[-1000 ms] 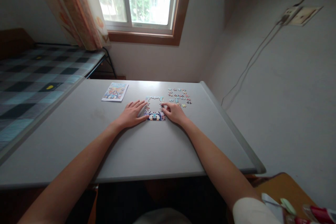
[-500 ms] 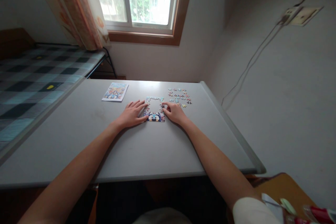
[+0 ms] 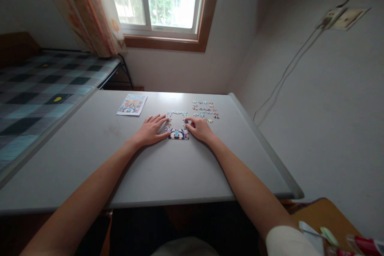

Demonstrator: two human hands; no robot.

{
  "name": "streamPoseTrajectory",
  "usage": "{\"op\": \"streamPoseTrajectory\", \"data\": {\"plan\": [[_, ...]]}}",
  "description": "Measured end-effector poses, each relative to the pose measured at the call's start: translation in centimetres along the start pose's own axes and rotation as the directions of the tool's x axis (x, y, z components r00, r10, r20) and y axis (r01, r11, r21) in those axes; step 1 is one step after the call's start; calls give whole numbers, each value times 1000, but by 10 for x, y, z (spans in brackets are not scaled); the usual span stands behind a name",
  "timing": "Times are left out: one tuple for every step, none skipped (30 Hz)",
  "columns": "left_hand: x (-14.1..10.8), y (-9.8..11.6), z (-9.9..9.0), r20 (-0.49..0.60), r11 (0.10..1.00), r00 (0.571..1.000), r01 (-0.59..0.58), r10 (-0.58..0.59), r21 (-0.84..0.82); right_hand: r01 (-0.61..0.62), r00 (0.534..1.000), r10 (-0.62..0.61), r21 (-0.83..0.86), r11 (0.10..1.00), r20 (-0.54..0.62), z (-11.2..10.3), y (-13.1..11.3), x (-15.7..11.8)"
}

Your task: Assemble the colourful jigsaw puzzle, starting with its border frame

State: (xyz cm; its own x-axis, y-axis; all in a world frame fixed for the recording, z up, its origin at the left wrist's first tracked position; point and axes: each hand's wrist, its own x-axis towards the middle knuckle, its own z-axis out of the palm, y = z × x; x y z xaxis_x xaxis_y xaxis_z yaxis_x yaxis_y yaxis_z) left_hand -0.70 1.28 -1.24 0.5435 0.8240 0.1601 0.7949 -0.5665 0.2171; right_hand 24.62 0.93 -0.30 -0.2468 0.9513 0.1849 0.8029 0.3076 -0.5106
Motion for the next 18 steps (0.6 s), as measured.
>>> {"op": "streamPoseTrajectory", "data": {"plan": [[0, 0, 0, 2, 1000, 1000, -4, 4, 2, 1, 1000, -1, 1, 1000, -2, 0, 0, 0], [0, -1, 0, 6, 1000, 1000, -8, 8, 4, 3, 1000, -3, 1, 1000, -3, 0, 0, 0], [0, -1, 0, 9, 1000, 1000, -8, 8, 5, 4, 1000, -4, 2, 1000, -4, 0, 1, 0], [0, 0, 0, 11, 1000, 1000, -8, 8, 6, 3, 1000, -3, 3, 1000, -4, 0, 1, 0], [0, 0, 0, 10, 1000, 1000, -6, 6, 5, 2, 1000, -2, 3, 1000, -3, 1, 1, 0], [0, 0, -1, 8, 1000, 1000, -4, 4, 3, 0, 1000, 0, 3, 1000, -3, 1, 1, 0], [0, 0, -1, 8, 1000, 1000, -2, 2, 1, -2, 1000, 2, 2, 1000, -1, 1, 1, 0], [0, 0, -1, 7, 1000, 1000, 0, 0, 1, -4, 1000, 4, 1, 1000, 0, 1, 1, 0], [0, 0, -1, 9, 1000, 1000, 0, 0, 1, -4, 1000, 4, 0, 1000, 1, 0, 1, 0], [0, -1, 0, 10, 1000, 1000, 0, 0, 1, -4, 1000, 4, 0, 1000, 0, 0, 0, 0], [0, -1, 0, 10, 1000, 1000, 1, -1, 0, -4, 1000, 4, 0, 1000, 0, 0, 0, 0], [0, -1, 0, 10, 1000, 1000, 1, -1, -1, -5, 1000, 5, 1, 1000, -1, 0, 0, 0], [0, -1, 0, 9, 1000, 1000, 0, 0, -3, -6, 1000, 6, 2, 1000, -2, 0, 0, 0], [0, -1, 0, 8, 1000, 1000, 0, 0, -2, -6, 1000, 6, 3, 1000, -3, 0, 0, 0], [0, -1, 0, 8, 1000, 1000, 0, 0, 0, -5, 1000, 5, 3, 1000, -4, 0, 0, -1], [0, -1, 0, 7, 1000, 1000, 0, 0, 4, -4, 1000, 4, 4, 1000, -6, 0, 0, -1], [0, -1, 0, 8, 1000, 1000, 0, 0, 9, -1, 1000, 1, 4, 1000, -8, 0, 0, -1], [0, -1, 0, 10, 1000, 1000, 0, 0, 14, 2, 1000, -2, 5, 1000, -10, 0, 0, -1]]}}
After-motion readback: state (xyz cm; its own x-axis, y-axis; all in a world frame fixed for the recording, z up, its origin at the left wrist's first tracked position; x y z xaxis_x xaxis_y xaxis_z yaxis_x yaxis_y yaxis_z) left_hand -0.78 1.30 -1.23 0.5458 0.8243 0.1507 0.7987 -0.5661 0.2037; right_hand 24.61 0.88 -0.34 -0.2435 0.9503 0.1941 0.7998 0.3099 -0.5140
